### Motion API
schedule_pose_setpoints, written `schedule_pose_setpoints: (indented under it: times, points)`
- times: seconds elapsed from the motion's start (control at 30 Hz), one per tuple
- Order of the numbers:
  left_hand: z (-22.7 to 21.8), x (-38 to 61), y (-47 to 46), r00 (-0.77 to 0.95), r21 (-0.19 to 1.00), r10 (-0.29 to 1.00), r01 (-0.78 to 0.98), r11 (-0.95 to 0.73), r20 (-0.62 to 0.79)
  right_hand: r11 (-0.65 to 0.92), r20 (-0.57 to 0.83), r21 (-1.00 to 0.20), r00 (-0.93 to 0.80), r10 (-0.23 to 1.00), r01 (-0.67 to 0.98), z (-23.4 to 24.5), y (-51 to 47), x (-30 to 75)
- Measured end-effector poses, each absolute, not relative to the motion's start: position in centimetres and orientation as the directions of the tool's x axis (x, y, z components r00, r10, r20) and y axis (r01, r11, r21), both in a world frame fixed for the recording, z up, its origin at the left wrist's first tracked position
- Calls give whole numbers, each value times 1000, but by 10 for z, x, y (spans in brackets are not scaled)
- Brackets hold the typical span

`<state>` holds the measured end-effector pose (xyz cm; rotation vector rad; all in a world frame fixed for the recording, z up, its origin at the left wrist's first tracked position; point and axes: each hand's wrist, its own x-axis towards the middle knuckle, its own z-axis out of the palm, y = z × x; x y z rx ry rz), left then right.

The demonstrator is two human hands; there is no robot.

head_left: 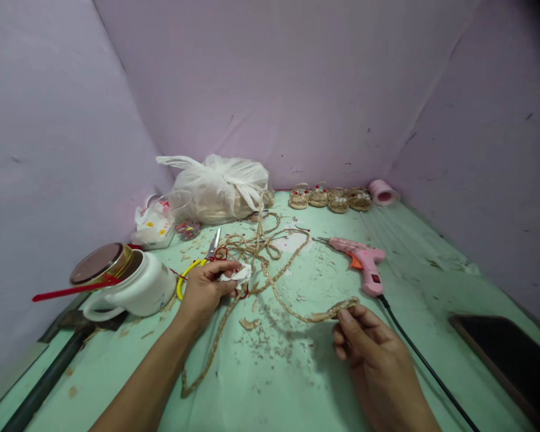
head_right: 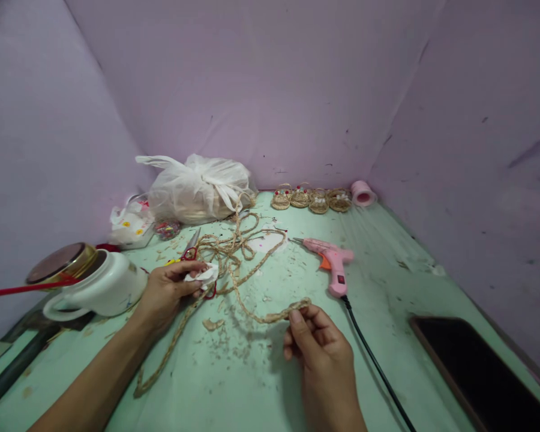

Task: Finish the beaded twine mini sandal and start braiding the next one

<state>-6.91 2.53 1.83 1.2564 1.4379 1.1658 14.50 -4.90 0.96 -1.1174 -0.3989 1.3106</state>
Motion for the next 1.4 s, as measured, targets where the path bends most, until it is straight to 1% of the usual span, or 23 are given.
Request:
schedule_pose_setpoints:
  times: [0.07, 0.1, 0.13, 0.23, 0.33, 0.43, 0.47, 0.5, 0.53, 0.57, 0.63, 0.67, 0.7, 0.73, 0.77, 0.83, 0.9, 1.0, 1.07, 1.13, 1.23, 1.3, 1.4]
  points:
    - [18, -70, 26, -106, 995, 990, -25, 95, -97, -146, -350, -814, 274, 896, -563, 9, -49, 145]
    - [18, -70, 26, -110, 991, 987, -82, 110, -119, -149, -356, -811, 274, 893, -566, 9, -48, 145]
    - [18, -71, 27, -118, 988, 985, -98, 117, -128, -150, -358, -811, 276, 892, -566, 9, -48, 144]
    - [18, -72, 28, -154, 993, 982, -70, 99, -109, -148, -359, -817, 291, 887, -558, 8, -48, 144]
    - [17, -72, 29, -209, 998, 977, -49, 40, -49, -152, -356, -824, 291, 888, -546, 8, -48, 144]
    - [17, -74, 31, -219, 999, 976, -31, -10, 3, -155, -355, -826, 286, 890, -542, 9, -48, 144]
    - [17, -76, 31, -222, 999, 974, 29, -33, 39, -154, -355, -825, 288, 889, -543, 9, -49, 144]
    - [17, -78, 32, -231, 988, 968, 141, -64, 95, -154, -356, -824, 288, 889, -545, 9, -49, 144]
    - [18, -81, 33, -234, 948, 956, 301, -101, 177, -154, -358, -824, 290, 888, -546, 8, -49, 144]
    - [18, -84, 33, -224, 864, 934, 484, -141, 278, -153, -358, -824, 291, 887, -546, 8, -49, 145]
    - [19, -91, 34, -159, 586, 857, 787, -190, 491, -154, -358, -823, 288, 888, -547, 8, -50, 145]
    - [20, -94, 35, -112, 447, 806, 872, -200, 581, -156, -359, -821, 285, 888, -549, 8, -50, 145]
    - [21, -96, 35, -70, 345, 755, 914, -213, 652, -156, -359, -820, 284, 889, -550, 9, -50, 145]
    - [22, -98, 35, -49, 291, 703, 929, -228, 709, -156, -359, -820, 282, 890, -551, 9, -49, 144]
    - [23, -100, 35, -53, 276, 655, 930, -242, 754, -156, -359, -820, 283, 889, -550, 9, -49, 144]
    - [25, -102, 35, -108, 309, 586, 916, -256, 803, -158, -362, -820, 286, 887, -550, 9, -48, 144]
    - [27, -102, 36, -220, 393, 544, 892, -223, 810, -162, -367, -820, 288, 885, -549, 9, -48, 143]
    - [34, -101, 36, -350, 488, 520, 859, -153, 779, -165, -371, -820, 289, 883, -548, 9, -48, 143]
    - [38, -100, 35, -378, 503, 516, 856, -122, 769, -163, -374, -817, 293, 880, -554, 9, -48, 143]
    - [40, -100, 34, -367, 504, 526, 852, -140, 767, -162, -381, -810, 296, 876, -564, 10, -48, 143]
    - [37, -100, 36, -322, 525, 571, 819, -232, 755, -172, -387, -808, 287, 876, -564, 10, -48, 143]
    - [34, -101, 39, -318, 579, 616, 764, -283, 721, -174, -382, -813, 283, 880, -556, 10, -48, 143]
    - [32, -104, 43, -342, 667, 679, 685, -294, 650, -172, -373, -818, 279, 885, -549, 10, -49, 144]
